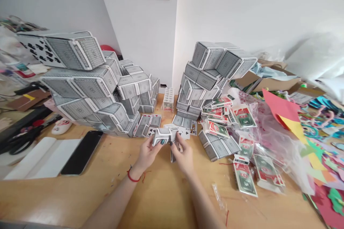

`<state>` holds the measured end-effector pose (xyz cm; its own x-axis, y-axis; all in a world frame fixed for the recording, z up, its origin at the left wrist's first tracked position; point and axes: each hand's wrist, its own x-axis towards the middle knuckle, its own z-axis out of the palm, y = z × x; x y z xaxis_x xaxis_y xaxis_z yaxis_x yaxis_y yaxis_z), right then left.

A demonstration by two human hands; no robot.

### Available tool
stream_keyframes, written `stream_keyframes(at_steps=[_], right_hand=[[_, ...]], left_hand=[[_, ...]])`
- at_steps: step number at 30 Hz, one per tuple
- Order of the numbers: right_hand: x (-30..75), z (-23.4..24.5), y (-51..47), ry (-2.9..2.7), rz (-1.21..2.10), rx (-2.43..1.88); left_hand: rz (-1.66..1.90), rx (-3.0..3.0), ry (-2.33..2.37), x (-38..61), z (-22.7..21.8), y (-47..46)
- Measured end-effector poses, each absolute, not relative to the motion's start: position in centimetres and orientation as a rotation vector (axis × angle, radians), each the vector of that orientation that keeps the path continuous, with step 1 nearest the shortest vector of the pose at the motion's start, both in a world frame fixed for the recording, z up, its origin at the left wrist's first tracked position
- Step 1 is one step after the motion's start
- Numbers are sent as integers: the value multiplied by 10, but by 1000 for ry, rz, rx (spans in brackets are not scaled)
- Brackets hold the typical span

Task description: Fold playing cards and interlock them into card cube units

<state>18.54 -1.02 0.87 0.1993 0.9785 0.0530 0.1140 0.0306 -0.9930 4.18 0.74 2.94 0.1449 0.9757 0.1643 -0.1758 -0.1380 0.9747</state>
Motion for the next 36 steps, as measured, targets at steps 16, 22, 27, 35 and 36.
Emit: stream_keyframes(at_steps=[16, 22, 27, 35, 36], right_hand=[[183, 20, -14, -1188, 1031, -1309], [182, 22, -15, -1233, 1019, -1357], [180, 25, -14, -1207, 1037, -1335], [169, 37, -7, -698, 1500, -1125], [168, 41, -6, -670, 1569, -1090]], left_hand=[[1262, 1558, 1301, 40, 29, -2], [1222, 1595, 1289, 43, 28, -5], [1284, 1599, 1279, 47, 25, -6], [1317, 1707, 941, 41, 31, 3], [1313, 1682, 961, 40, 29, 6]])
